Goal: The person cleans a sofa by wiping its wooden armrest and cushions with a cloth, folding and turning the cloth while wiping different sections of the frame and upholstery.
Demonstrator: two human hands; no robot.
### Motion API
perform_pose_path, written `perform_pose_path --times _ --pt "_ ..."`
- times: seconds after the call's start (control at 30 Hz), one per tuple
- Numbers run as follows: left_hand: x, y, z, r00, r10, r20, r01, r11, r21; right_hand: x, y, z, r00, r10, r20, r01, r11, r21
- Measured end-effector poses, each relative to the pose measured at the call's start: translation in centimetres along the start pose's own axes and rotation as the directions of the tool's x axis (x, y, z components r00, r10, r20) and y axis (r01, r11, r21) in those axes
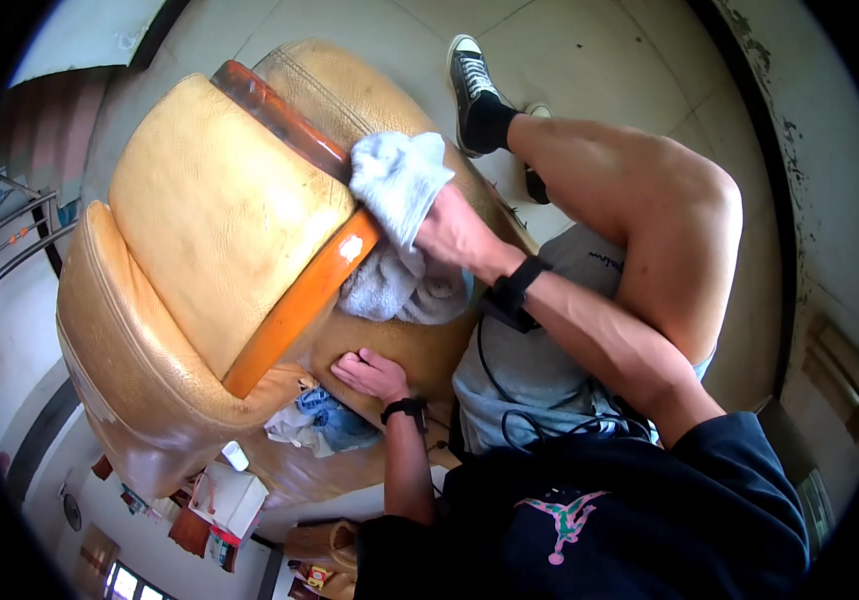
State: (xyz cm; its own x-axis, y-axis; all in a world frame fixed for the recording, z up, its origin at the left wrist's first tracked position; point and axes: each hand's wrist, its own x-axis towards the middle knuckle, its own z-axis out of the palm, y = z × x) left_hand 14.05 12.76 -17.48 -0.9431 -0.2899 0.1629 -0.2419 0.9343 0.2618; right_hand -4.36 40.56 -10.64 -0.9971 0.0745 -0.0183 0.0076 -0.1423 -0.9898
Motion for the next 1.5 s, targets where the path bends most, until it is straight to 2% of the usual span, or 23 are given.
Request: perform_pose_path --times 0.17,0.23,0.3,0.33,0.37,0.43,0.5,0.57,0.6,0.63,0.67,0.7,0.77,0.83,0.97,1.1,1.13,1.3,1.37,1.4,1.43,1.47,1.5 --pt "0.4 0.1 0.1 0.999 0.043 -0.028 -0.044 0.999 -0.028 0.1 0.8 -0.1 1.000 -0.004 -0.014 0.003 0.997 -0.078" --pt "0.4 0.1 0.1 0.998 0.060 -0.018 -0.060 0.998 -0.013 -0.1 -1.4 0.8 0.977 -0.210 0.019 0.206 0.932 -0.298" --pt "0.4 0.5 -0.1 1.000 0.008 0.003 -0.008 1.000 -0.009 -0.2 -0.9 0.9 1.000 -0.015 0.026 0.015 1.000 0.018" --pt "0.5 0.7 -0.3 1.000 -0.026 0.012 0.026 1.000 -0.017 -0.3 -0.3 0.2 0.985 0.161 0.056 -0.163 0.986 0.040" --pt "0.4 0.5 -0.2 1.000 -0.030 0.002 0.030 0.999 -0.016 0.0 0.1 -0.4 0.960 0.281 0.016 -0.276 0.951 -0.137" --pt "0.5 0.4 0.1 0.998 0.050 -0.046 -0.050 0.999 0.003 0.3 0.7 -0.5 0.937 0.347 0.034 -0.327 0.910 -0.256" --pt "0.5 0.3 -0.1 0.999 0.038 -0.020 -0.038 0.999 -0.013 -0.1 0.2 0.6 0.997 -0.028 -0.066 0.013 0.977 -0.212" --pt "0.3 -0.2 0.4 1.000 0.008 0.025 -0.008 1.000 -0.017 -0.4 -2.7 1.9 0.975 -0.222 0.032 0.221 0.932 -0.289" --pt "0.3 -0.7 1.0 0.997 0.071 -0.030 -0.070 0.997 0.034 -0.5 -2.4 2.0 0.978 -0.207 0.021 0.204 0.935 -0.290" --pt "-0.3 -1.2 0.8 0.988 0.140 -0.073 -0.132 0.986 0.099 -1.1 -2.4 2.2 0.983 -0.185 0.005 0.178 0.942 -0.283" --pt "0.4 0.4 -0.3 1.000 0.008 -0.001 -0.008 0.999 -0.038 -0.9 -1.2 1.7 0.999 0.013 0.042 -0.005 0.980 -0.197" --pt "0.1 0.4 -0.5 1.000 0.001 -0.015 -0.002 0.999 -0.034 -0.7 0.1 1.1 0.980 0.193 0.049 -0.183 0.969 -0.163" --pt "0.7 0.7 -0.3 0.999 0.032 -0.018 -0.033 0.999 -0.033 0.3 0.6 1.3 0.899 0.437 -0.038 -0.412 0.810 -0.417" --pt "0.7 0.6 -0.3 0.999 0.035 -0.028 -0.036 0.999 -0.030 0.2 -0.9 0.8 0.869 0.494 0.022 -0.438 0.789 -0.431" --pt "1.0 1.1 -0.5 0.999 -0.002 -0.041 0.001 1.000 -0.026 -1.4 2.9 3.0 0.980 0.007 -0.200 -0.058 0.968 -0.246" --pt "0.9 0.5 0.1 0.999 0.014 -0.052 -0.016 0.999 -0.028 -1.7 0.4 1.9 0.900 0.401 -0.169 -0.412 0.911 -0.029" --pt "0.8 0.4 0.3 0.998 0.012 -0.059 -0.014 0.999 -0.042 -1.8 1.5 2.1 0.867 0.470 -0.166 -0.422 0.869 0.260" --pt "1.0 0.7 0.2 0.997 -0.072 -0.035 0.070 0.996 -0.049 -2.2 0.3 1.8 0.788 0.572 -0.228 -0.481 0.803 0.350" --pt "1.2 0.7 0.2 0.999 -0.017 -0.041 0.014 0.996 -0.089 -2.6 2.7 0.8 0.880 0.447 -0.160 -0.376 0.862 0.340" --pt "1.3 0.8 0.2 0.998 0.000 -0.064 -0.005 0.997 -0.081 -3.0 3.1 0.2 0.976 0.215 -0.016 -0.209 0.926 -0.315" --pt "1.5 1.0 0.2 0.997 -0.016 -0.080 0.009 0.996 -0.088 -3.4 3.5 -0.5 0.991 -0.035 0.130 0.126 0.587 -0.799" --pt "1.5 1.1 0.2 0.997 -0.004 -0.076 -0.003 0.996 -0.093 -3.1 2.7 0.7 0.965 0.193 -0.175 -0.221 0.963 -0.157" --pt "1.4 1.2 0.0 0.998 0.007 -0.067 -0.013 0.995 -0.097 -3.1 2.0 2.0 0.808 0.552 -0.206 -0.329 0.713 0.619"
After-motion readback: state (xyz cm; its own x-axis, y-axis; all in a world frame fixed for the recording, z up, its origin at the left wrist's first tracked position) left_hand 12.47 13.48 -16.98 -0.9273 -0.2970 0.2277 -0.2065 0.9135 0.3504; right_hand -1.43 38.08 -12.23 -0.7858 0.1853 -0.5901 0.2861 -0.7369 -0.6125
